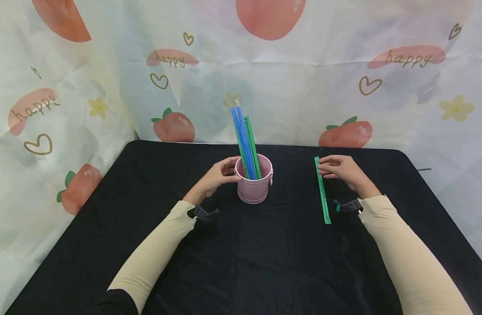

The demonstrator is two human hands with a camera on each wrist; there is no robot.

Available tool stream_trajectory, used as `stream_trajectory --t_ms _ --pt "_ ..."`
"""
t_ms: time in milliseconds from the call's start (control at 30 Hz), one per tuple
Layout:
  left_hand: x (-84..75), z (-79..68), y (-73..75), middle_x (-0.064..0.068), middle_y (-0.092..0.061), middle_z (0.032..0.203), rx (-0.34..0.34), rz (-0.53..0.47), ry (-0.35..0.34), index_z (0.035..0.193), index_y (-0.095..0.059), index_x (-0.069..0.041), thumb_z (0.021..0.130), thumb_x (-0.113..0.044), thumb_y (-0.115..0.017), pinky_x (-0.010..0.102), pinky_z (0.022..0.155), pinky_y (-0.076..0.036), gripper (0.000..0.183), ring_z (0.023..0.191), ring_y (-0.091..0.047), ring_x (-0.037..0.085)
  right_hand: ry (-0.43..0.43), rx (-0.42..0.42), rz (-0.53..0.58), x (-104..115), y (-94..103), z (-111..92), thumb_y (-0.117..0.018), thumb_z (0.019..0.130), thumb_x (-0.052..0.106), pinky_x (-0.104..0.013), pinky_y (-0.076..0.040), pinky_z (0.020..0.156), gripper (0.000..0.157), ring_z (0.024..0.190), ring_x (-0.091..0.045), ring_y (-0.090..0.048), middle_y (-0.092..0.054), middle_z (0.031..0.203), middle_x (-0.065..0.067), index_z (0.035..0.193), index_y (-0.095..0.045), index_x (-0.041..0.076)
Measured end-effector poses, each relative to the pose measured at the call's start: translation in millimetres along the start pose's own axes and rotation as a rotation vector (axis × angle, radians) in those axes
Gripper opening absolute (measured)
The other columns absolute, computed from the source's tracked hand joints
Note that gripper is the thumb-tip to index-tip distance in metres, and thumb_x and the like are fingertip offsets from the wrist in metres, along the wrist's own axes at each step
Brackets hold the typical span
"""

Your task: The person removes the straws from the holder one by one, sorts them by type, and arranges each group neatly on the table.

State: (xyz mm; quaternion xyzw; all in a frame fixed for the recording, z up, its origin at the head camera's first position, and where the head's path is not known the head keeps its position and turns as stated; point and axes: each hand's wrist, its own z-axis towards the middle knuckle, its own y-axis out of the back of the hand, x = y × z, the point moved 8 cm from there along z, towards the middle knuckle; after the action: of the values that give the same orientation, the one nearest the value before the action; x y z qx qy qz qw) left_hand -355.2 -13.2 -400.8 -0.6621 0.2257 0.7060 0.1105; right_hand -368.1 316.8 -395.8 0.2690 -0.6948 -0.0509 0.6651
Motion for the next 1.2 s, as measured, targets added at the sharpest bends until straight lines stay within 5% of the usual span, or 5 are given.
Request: stream_trajectory --t_ms 233,533,800,1200 --pt "1.0 0.7 0.5 0.013 -0.048 0.140 0.003 0.004 -0.006 0.140 -0.041 -0.010 0.085 -0.006 -0.066 0.043 0.107 -0.039 0.060 0.129 -0.047 0.031 0.144 0.024 0.013 39.6 -7.2 -0.8 -0.056 0.094 0.012 -0.020 -0.055 0.076 0.021 0.088 -0.001 -0.067 -0.067 0.098 0.017 0.115 -0.057 0.015" --pt "1.1 -0.3 -0.1 0.014 -0.047 0.141 0.005 0.010 -0.008 0.141 -0.040 -0.009 0.085 -0.005 -0.065 0.043 0.107 -0.039 0.061 0.129 -0.046 0.031 0.137 -0.008 -0.047 78.0 -21.6 13.7 -0.057 0.093 0.017 -0.020 -0.054 0.077 0.037 0.088 -0.001 -0.067 -0.067 0.093 0.019 0.125 -0.051 -0.001" --pt "0.4 1.0 0.9 0.014 -0.047 0.141 0.003 0.013 -0.013 0.141 -0.040 -0.010 0.086 -0.005 -0.065 0.043 0.107 -0.039 0.061 0.130 -0.046 0.031 0.169 0.036 -0.032 113.5 -38.2 31.7 -0.058 0.093 0.017 -0.021 -0.054 0.080 0.041 0.090 -0.003 -0.067 -0.066 0.098 0.014 0.127 -0.048 -0.004" --pt "2.0 2.0 1.2 0.015 -0.047 0.141 0.005 0.003 -0.011 0.141 -0.041 -0.009 0.084 -0.004 -0.066 0.044 0.107 -0.039 0.062 0.128 -0.047 0.032 0.172 0.082 -0.032 131.9 -69.1 59.0 -0.058 0.093 0.016 -0.024 -0.055 0.081 0.041 0.089 -0.002 -0.067 -0.069 0.107 0.000 0.127 -0.051 -0.005"
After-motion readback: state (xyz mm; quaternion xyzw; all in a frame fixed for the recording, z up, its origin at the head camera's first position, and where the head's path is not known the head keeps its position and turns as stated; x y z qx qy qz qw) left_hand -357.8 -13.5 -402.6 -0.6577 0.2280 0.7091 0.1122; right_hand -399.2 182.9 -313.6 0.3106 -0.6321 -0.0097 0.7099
